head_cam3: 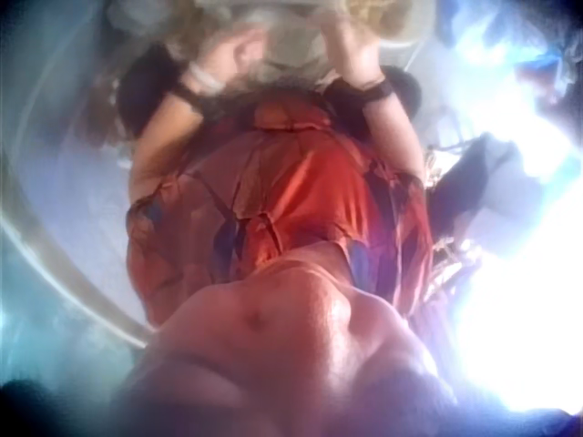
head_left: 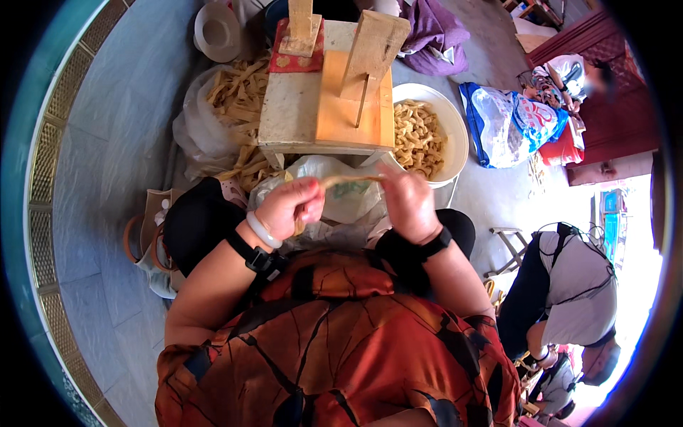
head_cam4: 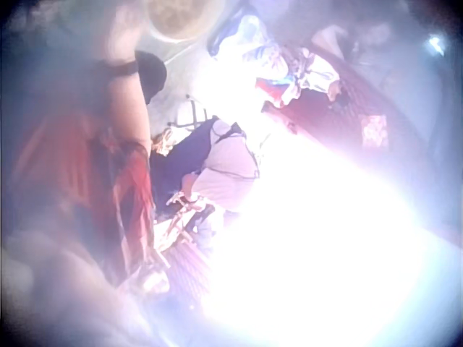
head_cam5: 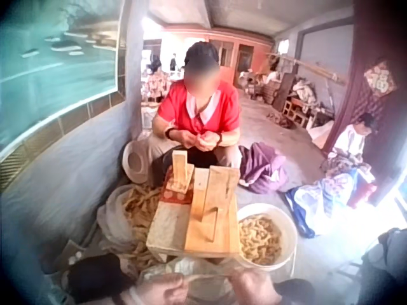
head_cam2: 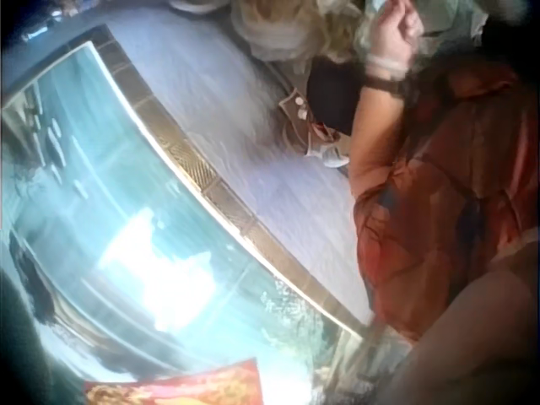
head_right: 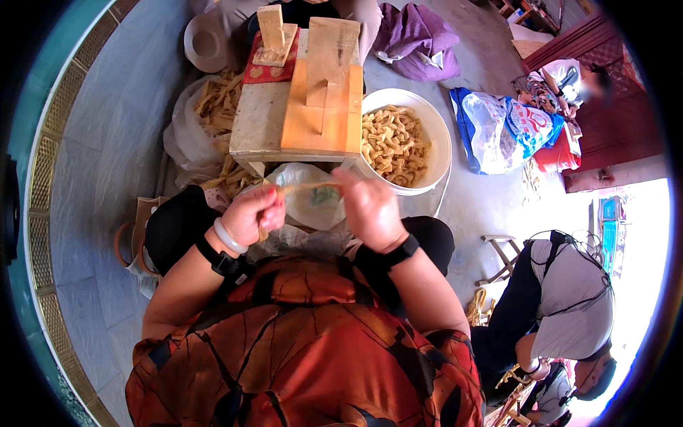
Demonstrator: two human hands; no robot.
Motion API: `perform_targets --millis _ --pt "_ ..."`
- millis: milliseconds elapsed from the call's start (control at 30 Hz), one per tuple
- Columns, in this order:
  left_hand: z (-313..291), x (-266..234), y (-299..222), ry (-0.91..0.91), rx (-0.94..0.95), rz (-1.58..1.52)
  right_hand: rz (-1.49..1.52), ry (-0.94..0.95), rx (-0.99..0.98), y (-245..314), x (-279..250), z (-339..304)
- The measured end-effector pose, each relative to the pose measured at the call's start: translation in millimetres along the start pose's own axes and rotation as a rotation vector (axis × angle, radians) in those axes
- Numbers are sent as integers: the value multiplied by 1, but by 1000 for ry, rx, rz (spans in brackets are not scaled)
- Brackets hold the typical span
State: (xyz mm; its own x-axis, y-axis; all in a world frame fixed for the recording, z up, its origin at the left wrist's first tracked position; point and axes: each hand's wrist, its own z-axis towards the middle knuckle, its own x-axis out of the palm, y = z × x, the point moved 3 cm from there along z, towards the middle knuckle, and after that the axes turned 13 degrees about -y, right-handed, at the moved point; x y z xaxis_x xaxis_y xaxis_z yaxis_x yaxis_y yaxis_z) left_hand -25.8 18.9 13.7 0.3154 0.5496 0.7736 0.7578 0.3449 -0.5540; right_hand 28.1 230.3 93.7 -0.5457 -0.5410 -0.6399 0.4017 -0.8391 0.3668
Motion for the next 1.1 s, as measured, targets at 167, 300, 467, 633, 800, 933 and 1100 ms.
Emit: perform_targets --millis 167,300,467,633,800,933,1100 --pt "7 26 -10 -66 837 940 643 420 162 34 23 -32" --pt "1 41 14 -103 849 1569 445 229 58 26 30 -39" --pt "13 10 36 105 185 933 351 190 -13 24 26 -43" --pt "19 16 30 54 49 568 846 67 898 -3 51 -66" --pt "16 37 17 1 1052 1574 1486 253 1446 -25 72 -82" --pt "21 32 15 -93 1003 1519 1101 271 1148 -7 48 -61" --pt "28 8 34 -141 -60 362 190 50 313 5 35 -44"
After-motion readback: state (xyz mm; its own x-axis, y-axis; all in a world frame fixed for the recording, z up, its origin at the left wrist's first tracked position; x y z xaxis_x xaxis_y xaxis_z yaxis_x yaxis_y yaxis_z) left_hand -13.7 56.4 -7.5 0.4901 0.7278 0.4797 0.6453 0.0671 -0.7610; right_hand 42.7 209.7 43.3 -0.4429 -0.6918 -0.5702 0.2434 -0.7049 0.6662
